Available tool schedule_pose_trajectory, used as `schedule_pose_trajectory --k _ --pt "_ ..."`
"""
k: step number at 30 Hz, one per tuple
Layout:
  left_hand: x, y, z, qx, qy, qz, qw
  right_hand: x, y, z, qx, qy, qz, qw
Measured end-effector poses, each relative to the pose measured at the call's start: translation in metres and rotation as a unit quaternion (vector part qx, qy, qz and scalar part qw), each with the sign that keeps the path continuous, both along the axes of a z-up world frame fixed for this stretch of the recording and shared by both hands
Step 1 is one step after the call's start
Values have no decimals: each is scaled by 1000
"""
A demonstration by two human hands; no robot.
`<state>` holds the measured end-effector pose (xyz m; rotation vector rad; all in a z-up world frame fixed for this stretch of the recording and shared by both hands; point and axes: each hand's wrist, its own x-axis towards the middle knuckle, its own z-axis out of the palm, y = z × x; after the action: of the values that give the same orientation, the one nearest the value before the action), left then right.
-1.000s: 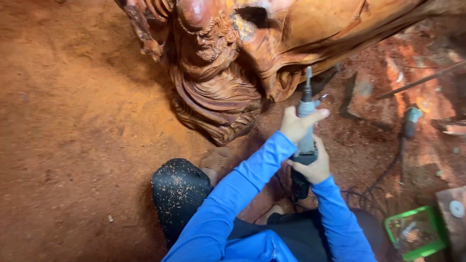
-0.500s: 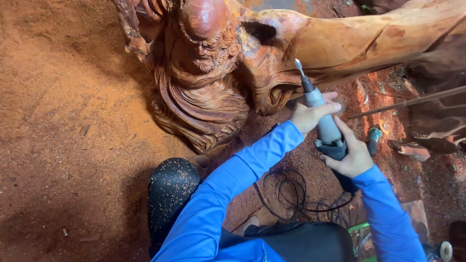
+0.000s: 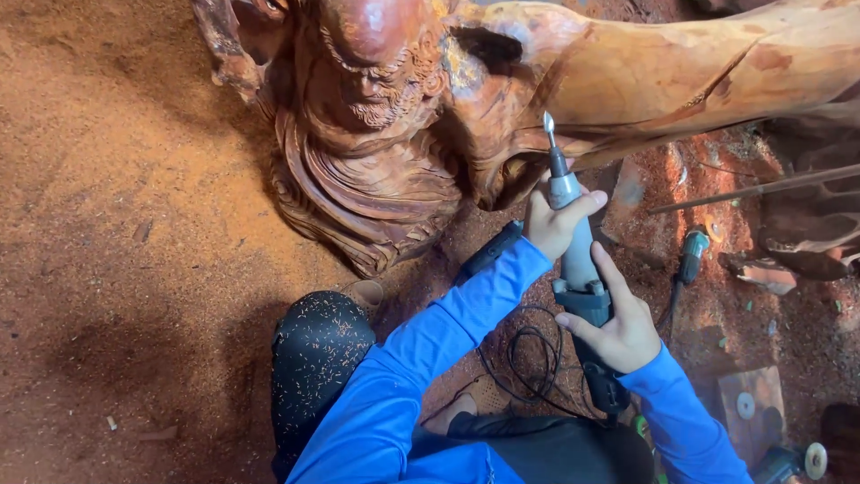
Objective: Carving details into a large wooden sculpture using a rotary power tool
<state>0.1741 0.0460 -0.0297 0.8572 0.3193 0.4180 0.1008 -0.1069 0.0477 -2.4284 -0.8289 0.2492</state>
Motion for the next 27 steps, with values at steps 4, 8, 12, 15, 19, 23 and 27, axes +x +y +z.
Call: schedule_pose_trajectory --k 4,8,12,15,19,23,27 --pt "0 7 12 -29 11 10 999 0 11 5 -20 26 -38 999" --pt "-5 13 25 -56 66 4 996 -2 19 14 -38 36 -48 997" --pt "-3 13 17 -62 66 7 996 0 24 16 -48 46 -53 996" --pt "-6 15 26 -89 58 12 994 -2 36 28 -66 52 -60 995" --pt "12 3 -1 -98 36 13 994 -1 38 31 -81 57 -59 993" --pt "11 3 -9 -141 -22 10 990 1 38 31 -93 61 -60 992" --pt "8 2 -14 -154 -62 7 986 1 40 33 -102 67 -56 991"
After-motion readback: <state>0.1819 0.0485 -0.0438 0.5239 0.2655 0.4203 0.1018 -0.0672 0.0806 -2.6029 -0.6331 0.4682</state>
